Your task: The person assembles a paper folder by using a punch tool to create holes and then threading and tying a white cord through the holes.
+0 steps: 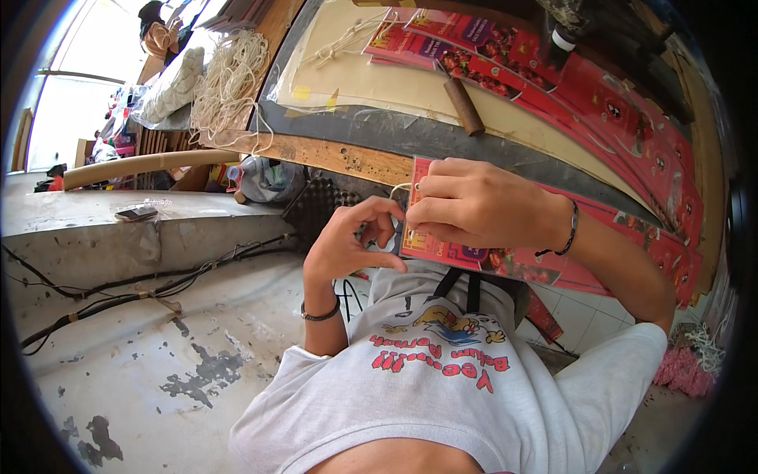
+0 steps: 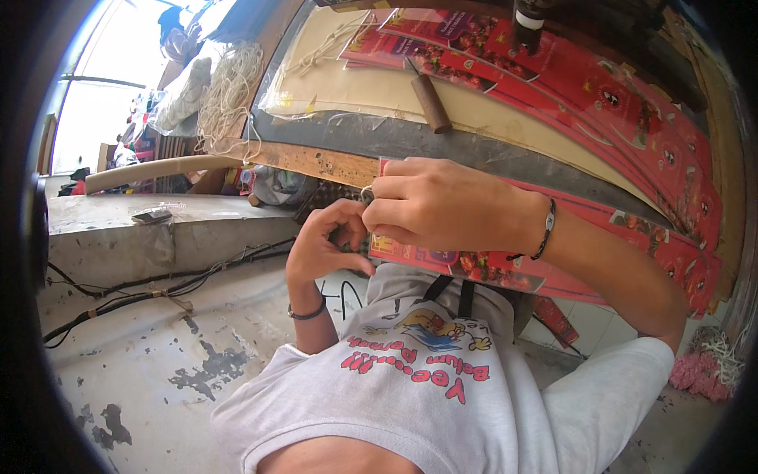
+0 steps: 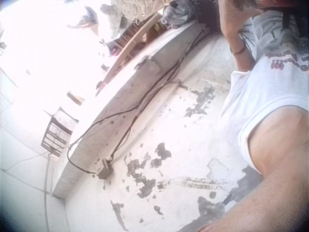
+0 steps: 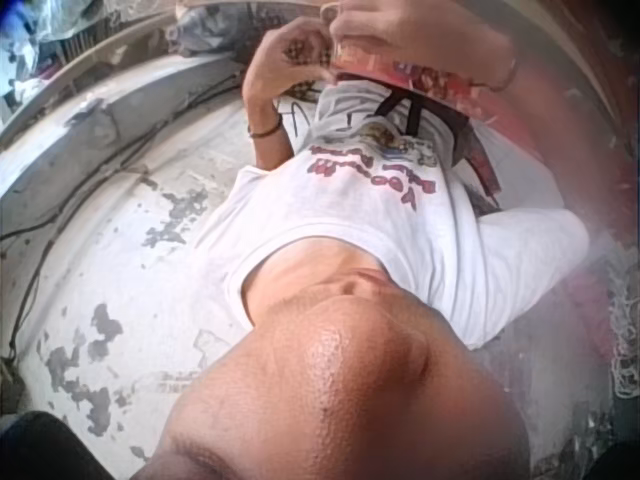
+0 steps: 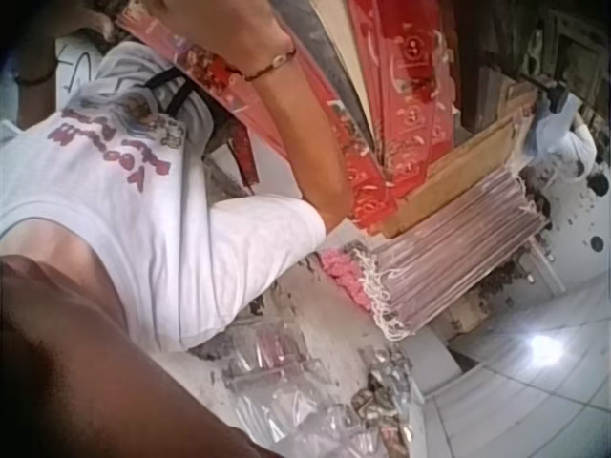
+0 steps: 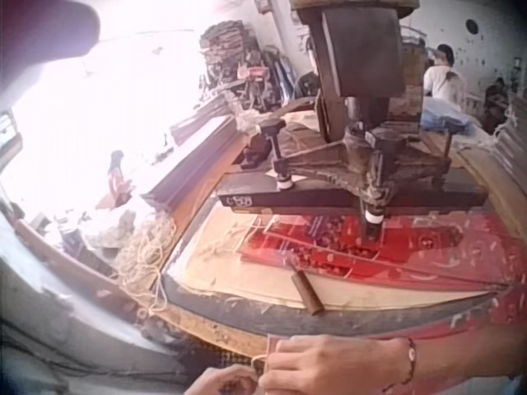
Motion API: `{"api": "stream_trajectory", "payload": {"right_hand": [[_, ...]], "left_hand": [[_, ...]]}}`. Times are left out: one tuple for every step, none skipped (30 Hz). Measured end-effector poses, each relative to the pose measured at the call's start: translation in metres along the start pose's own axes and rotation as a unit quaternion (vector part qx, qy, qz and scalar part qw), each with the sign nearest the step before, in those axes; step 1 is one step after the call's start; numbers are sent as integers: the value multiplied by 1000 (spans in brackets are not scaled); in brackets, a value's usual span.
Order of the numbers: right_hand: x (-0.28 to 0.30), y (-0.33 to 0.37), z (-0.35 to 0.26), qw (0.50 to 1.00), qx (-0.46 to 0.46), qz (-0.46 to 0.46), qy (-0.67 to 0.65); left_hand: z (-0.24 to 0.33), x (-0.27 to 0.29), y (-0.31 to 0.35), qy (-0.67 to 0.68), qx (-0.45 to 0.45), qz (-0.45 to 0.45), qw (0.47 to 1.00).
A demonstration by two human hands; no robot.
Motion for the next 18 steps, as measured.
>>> {"api": "stream_trajectory", "payload": {"right_hand": [[-1,0,0,1000,8,0,1],[-2,0,0,1000,15,1,1],[-2,1,0,1000,22,1,2],[-4,1,1,1000,25,-6,9],[-5,2,1,999,27,-12,15],[-6,2,2,999,29,-19,22],[-6,2,1,999,33,-24,31],[-6,1,0,998,36,-29,40],[-6,1,-1,997,40,-35,49],[-6,0,-1,998,42,-26,49],[-6,0,-2,998,44,-18,48],[-5,0,-2,998,46,-10,48],[-4,-1,-2,998,45,-5,49],[-2,-1,-3,998,43,0,49],[0,-1,-3,998,42,4,50],[1,-1,-1,998,41,6,44],[3,0,2,998,40,7,39],[4,1,4,999,40,8,34]], "left_hand": [[-2,-2,0,-28,8,-45,999],[-5,-4,1,-56,15,-91,994],[-7,-7,2,-84,23,-136,987],[-5,-8,0,-87,-1,-121,989],[-3,-12,-2,-91,-25,-105,990],[-1,-15,-4,-95,-49,-89,990],[-3,-16,-4,-87,-42,-75,992],[-7,-17,-3,-79,-36,-62,994],[-9,-16,-2,-71,-29,-48,996],[-8,-17,-2,-75,-40,-47,995],[-6,-17,-3,-79,-52,-46,994],[-5,-17,-3,-83,-64,-45,994],[-2,-17,-3,-78,-74,-44,993],[1,-17,-4,-72,-84,-44,993],[4,-18,-4,-67,-94,-44,992],[5,-18,-6,-69,-91,-27,993],[5,-18,-8,-70,-88,-10,994],[5,-18,-9,-72,-85,7,994]]}}
Point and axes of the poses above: each hand's wrist, its own y-axis away from the middle knuckle, its own x-axis out of the back of the hand, z = x × y, the point moved 5 cm from there along -y, towards the middle knuckle, and after that the axes turned 4 degrees about y, right-handed, at the moved point
